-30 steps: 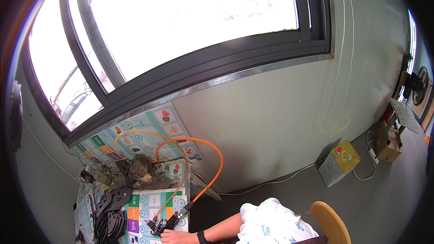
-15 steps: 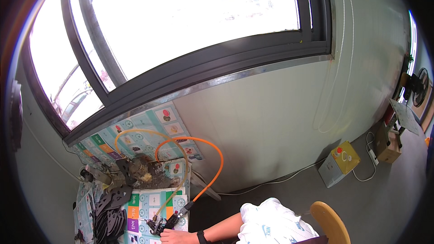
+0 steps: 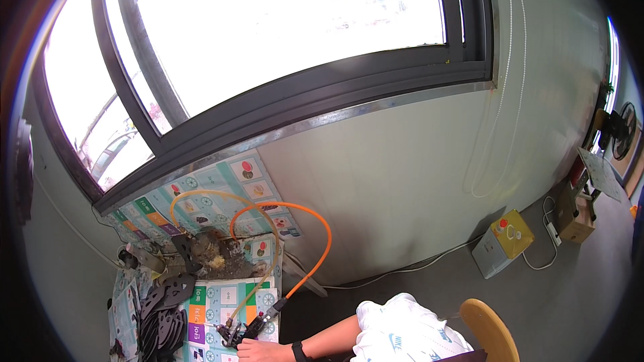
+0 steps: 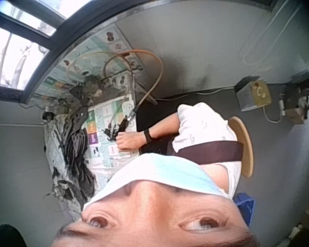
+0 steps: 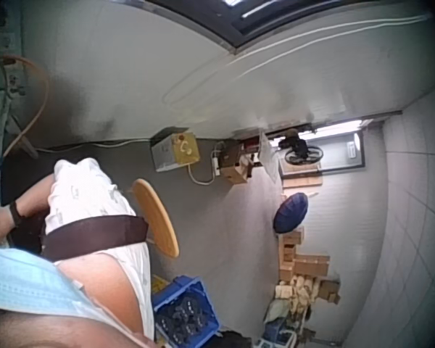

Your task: Applying adhesive or glue to shoe upper components using a handheld dispenser at a manufacturing workstation.

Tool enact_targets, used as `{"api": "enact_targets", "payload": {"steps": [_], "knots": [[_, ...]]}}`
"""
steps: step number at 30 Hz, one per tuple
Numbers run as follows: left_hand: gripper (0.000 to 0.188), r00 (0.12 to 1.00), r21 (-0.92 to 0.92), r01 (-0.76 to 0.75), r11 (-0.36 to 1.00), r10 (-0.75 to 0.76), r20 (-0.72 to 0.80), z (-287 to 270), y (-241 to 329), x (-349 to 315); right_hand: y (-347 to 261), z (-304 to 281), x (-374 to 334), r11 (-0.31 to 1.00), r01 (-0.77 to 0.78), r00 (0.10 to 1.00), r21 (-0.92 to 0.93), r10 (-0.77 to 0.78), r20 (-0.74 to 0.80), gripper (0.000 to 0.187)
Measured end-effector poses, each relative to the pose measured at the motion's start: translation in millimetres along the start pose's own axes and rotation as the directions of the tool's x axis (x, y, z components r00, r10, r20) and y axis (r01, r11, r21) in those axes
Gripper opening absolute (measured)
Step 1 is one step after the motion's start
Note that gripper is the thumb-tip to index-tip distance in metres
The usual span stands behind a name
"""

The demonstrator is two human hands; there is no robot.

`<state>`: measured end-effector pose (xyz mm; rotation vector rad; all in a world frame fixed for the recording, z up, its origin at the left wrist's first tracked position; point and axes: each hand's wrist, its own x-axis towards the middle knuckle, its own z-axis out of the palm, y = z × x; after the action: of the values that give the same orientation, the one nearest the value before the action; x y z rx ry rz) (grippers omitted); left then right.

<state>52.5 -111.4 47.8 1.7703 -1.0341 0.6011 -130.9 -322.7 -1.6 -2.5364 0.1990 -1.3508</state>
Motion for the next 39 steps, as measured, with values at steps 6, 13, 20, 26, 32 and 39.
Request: {"api": "enact_targets", "payload": {"steps": [6,13,20,26,32,39], "knots": [[0.043,1.0,-0.021,0.015,1.0,-0.015,-0.006,4.7,-2.1,1.7,0.7,-0.5,-0.2,1.0,0.005,1.0,-0.021,-0.005,-0.006,0.03],[0.042,0.999,-0.044,0.034,0.998,-0.035,-0.014,10.3,-3.6,2.7,0.3,-0.9,-0.4,1.0,-0.003,1.0,-0.02,0.003,-0.002,0.03],[0.042,0.998,-0.066,0.052,0.996,-0.054,-0.022,16.3,-4.5,4.0,-0.5,-0.9,1.3,1.0,-0.006,0.999,-0.017,0.006,-0.038,0.029],[0.041,0.997,-0.086,0.069,0.994,-0.071,-0.028,22.4,-5.2,5.2,0.4,-1.8,2.0,1.0,0.017,1.0,-0.019,-0.018,-0.019,0.03],[0.041,0.996,-0.105,0.084,0.991,-0.088,-0.033,29.3,-6.3,7.0,0.6,-0.5,1.8,1.0,0.01,1.0,-0.008,-0.01,-0.028,0.03],[0.04,0.993,-0.126,0.102,0.987,-0.108,-0.04,35.8,-8.8,9.2,1.1,1.5,0.6,1.0,0.016,1.0,-0.02,-0.016,-0.02,0.028]]}}
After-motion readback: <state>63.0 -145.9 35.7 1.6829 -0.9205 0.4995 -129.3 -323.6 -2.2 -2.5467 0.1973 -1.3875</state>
